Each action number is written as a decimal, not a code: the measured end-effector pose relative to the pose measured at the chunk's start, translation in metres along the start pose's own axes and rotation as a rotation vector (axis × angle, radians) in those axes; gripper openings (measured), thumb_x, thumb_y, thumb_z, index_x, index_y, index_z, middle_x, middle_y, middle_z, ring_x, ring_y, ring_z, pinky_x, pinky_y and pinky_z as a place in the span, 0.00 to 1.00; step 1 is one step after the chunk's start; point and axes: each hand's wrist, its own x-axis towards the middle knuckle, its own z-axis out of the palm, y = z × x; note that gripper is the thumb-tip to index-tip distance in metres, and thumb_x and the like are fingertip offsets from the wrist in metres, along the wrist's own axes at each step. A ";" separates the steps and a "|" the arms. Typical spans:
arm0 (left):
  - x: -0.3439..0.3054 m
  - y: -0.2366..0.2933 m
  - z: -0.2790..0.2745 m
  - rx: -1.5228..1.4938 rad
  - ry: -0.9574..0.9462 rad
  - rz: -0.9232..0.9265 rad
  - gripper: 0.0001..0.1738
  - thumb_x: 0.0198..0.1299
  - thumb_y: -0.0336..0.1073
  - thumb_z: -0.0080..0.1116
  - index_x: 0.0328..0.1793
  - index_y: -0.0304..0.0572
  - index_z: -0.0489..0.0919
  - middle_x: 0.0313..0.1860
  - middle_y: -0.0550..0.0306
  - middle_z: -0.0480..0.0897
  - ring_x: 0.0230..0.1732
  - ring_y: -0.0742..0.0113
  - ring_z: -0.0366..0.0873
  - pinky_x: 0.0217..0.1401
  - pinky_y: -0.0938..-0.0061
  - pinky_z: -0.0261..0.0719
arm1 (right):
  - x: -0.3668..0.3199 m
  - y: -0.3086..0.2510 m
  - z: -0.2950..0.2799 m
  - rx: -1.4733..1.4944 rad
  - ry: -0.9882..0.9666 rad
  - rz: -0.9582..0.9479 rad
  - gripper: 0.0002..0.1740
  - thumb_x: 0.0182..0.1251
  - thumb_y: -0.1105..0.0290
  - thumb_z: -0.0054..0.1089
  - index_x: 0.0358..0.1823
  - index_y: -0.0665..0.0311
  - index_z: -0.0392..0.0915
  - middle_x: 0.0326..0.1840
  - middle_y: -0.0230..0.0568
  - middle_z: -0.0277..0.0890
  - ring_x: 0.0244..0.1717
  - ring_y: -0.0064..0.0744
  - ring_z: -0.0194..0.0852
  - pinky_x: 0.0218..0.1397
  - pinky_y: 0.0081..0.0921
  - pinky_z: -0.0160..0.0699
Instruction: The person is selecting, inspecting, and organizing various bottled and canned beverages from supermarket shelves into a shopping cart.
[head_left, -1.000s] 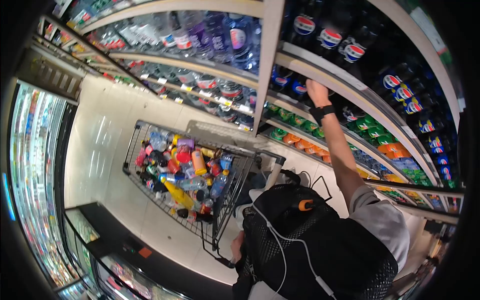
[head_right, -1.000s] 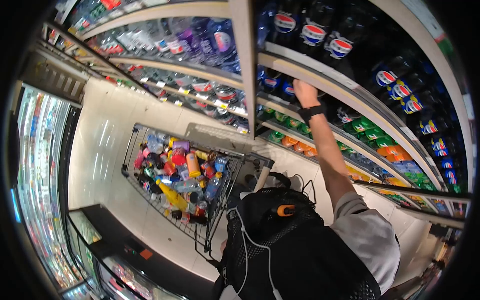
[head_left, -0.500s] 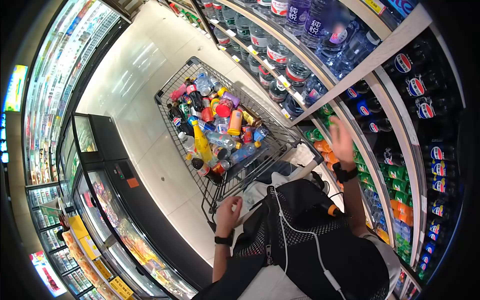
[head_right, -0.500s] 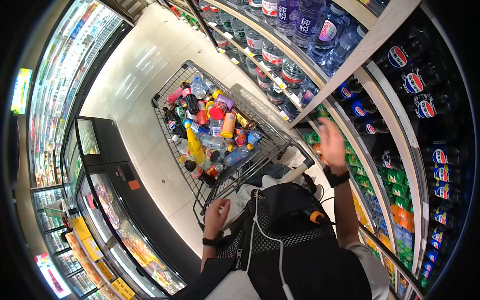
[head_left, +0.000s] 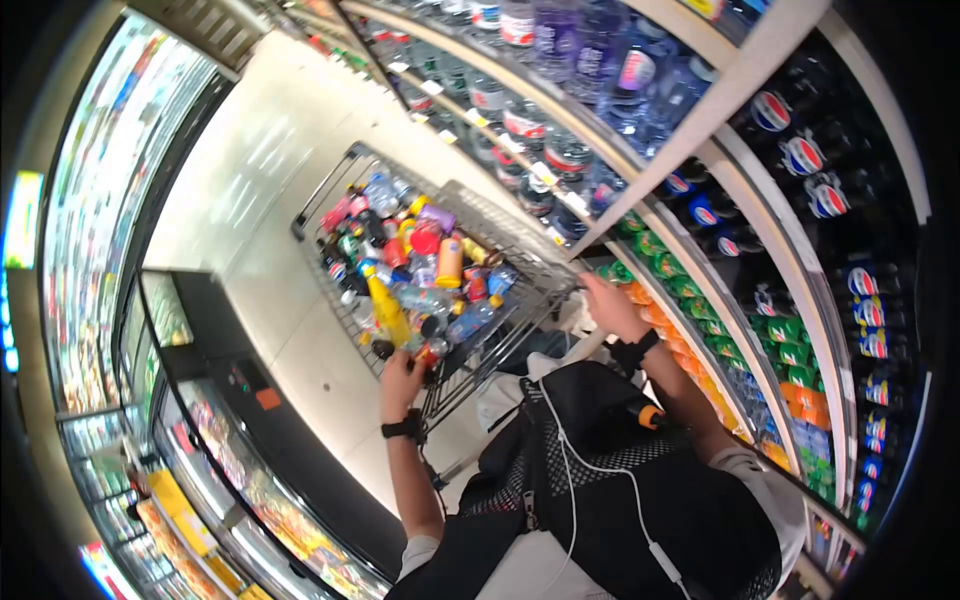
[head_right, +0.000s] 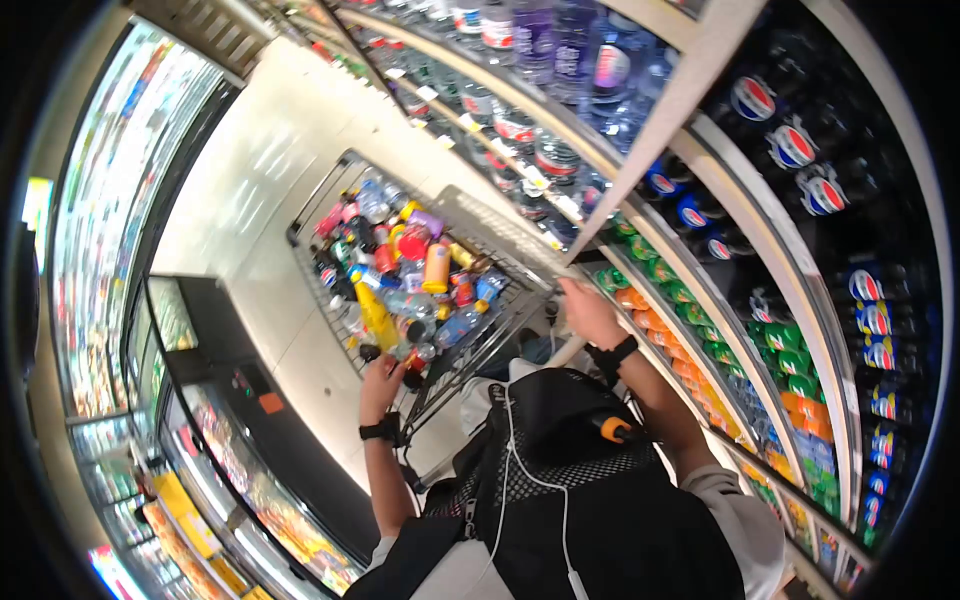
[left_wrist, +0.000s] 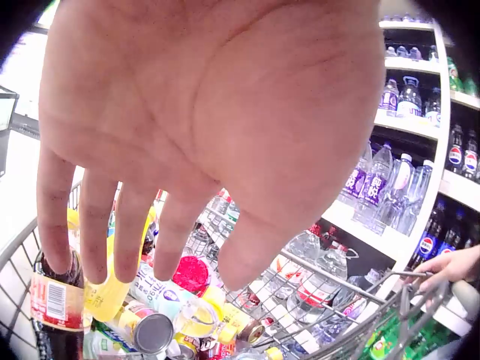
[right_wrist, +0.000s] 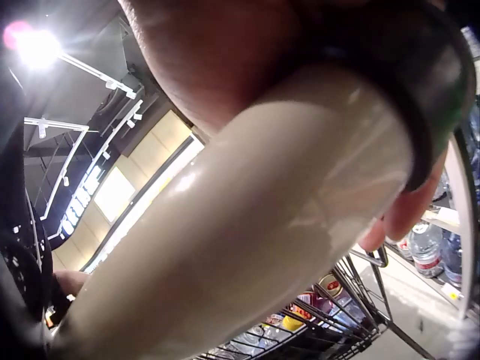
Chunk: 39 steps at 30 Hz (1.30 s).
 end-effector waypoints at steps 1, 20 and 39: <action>0.020 0.004 0.011 0.038 0.124 0.082 0.21 0.58 0.44 0.60 0.50 0.36 0.77 0.45 0.38 0.80 0.48 0.40 0.77 0.49 0.55 0.76 | 0.009 0.022 0.000 0.015 0.146 -0.087 0.21 0.66 0.72 0.47 0.61 0.60 0.66 0.52 0.54 0.76 0.49 0.57 0.75 0.47 0.48 0.76; 0.465 -0.032 -0.069 -0.139 0.008 -0.365 0.38 0.43 0.52 0.69 0.53 0.25 0.78 0.51 0.33 0.80 0.53 0.39 0.76 0.56 0.54 0.74 | 0.150 0.087 -0.097 -0.071 0.227 0.021 0.21 0.63 0.66 0.55 0.59 0.55 0.71 0.48 0.39 0.78 0.43 0.45 0.80 0.46 0.39 0.79; 0.565 -0.009 -0.163 0.175 0.041 -0.292 0.48 0.40 0.58 0.72 0.65 0.39 0.70 0.61 0.30 0.70 0.60 0.39 0.71 0.62 0.51 0.70 | 0.263 -0.056 -0.118 -0.034 -0.127 0.257 0.20 0.66 0.68 0.47 0.60 0.55 0.68 0.50 0.40 0.78 0.46 0.45 0.79 0.43 0.42 0.78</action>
